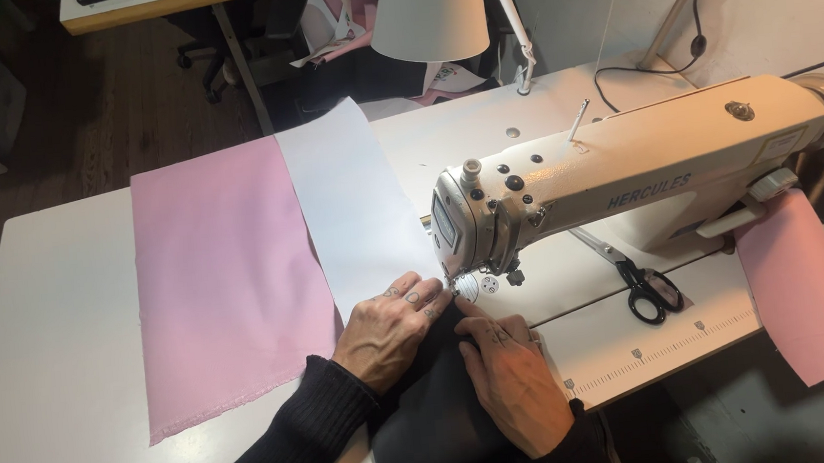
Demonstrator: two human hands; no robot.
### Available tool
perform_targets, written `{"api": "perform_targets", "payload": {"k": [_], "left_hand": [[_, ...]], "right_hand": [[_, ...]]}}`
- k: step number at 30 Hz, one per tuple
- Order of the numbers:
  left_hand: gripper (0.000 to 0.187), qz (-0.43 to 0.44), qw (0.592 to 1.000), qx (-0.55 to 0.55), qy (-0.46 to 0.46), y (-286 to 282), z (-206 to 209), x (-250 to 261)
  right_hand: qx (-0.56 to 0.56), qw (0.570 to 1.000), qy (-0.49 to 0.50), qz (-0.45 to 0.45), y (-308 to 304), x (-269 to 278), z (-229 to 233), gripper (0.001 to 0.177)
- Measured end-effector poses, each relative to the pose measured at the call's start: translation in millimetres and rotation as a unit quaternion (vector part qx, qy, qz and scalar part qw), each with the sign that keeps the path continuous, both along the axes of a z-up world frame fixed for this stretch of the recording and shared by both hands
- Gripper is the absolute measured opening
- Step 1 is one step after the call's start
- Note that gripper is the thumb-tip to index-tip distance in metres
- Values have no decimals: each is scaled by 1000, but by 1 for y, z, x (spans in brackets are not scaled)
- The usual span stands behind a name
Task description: The person is sewing pieces of material together using an industrial sewing machine.
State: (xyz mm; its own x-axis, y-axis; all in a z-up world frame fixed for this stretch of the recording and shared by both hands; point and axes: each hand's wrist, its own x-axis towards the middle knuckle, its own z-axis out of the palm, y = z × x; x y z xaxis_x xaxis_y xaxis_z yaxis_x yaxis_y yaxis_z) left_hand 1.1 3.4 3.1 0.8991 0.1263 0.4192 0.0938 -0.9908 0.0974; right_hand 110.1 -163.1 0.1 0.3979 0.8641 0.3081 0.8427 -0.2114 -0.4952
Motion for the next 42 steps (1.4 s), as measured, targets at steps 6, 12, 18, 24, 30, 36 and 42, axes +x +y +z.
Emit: {"api": "perform_targets", "payload": {"k": [6,12,18,24,30,36,42], "left_hand": [[31,23,999,-30,33,5,-2,7],[30,24,999,-37,15,9,-4,6],[30,20,999,-34,17,5,2,5],[31,15,1000,-17,14,1,13,3],[32,18,1000,-23,10,7,-9,6],[29,9,999,-29,-12,9,-13,-2],[38,92,977,-183,-61,42,14,-65]], "right_hand": [[15,1000,14,-1,0,3,-4,21],[3,1000,15,-1,3,3,5,23],[-9,1000,20,-9,1,0,11,22],[68,996,57,-22,-11,-3,2,26],[104,962,201,-152,-54,-25,-15,32],[165,882,375,-234,-142,-25,-193,28],[31,841,487,-235,-129,-17,-223,59]]}}
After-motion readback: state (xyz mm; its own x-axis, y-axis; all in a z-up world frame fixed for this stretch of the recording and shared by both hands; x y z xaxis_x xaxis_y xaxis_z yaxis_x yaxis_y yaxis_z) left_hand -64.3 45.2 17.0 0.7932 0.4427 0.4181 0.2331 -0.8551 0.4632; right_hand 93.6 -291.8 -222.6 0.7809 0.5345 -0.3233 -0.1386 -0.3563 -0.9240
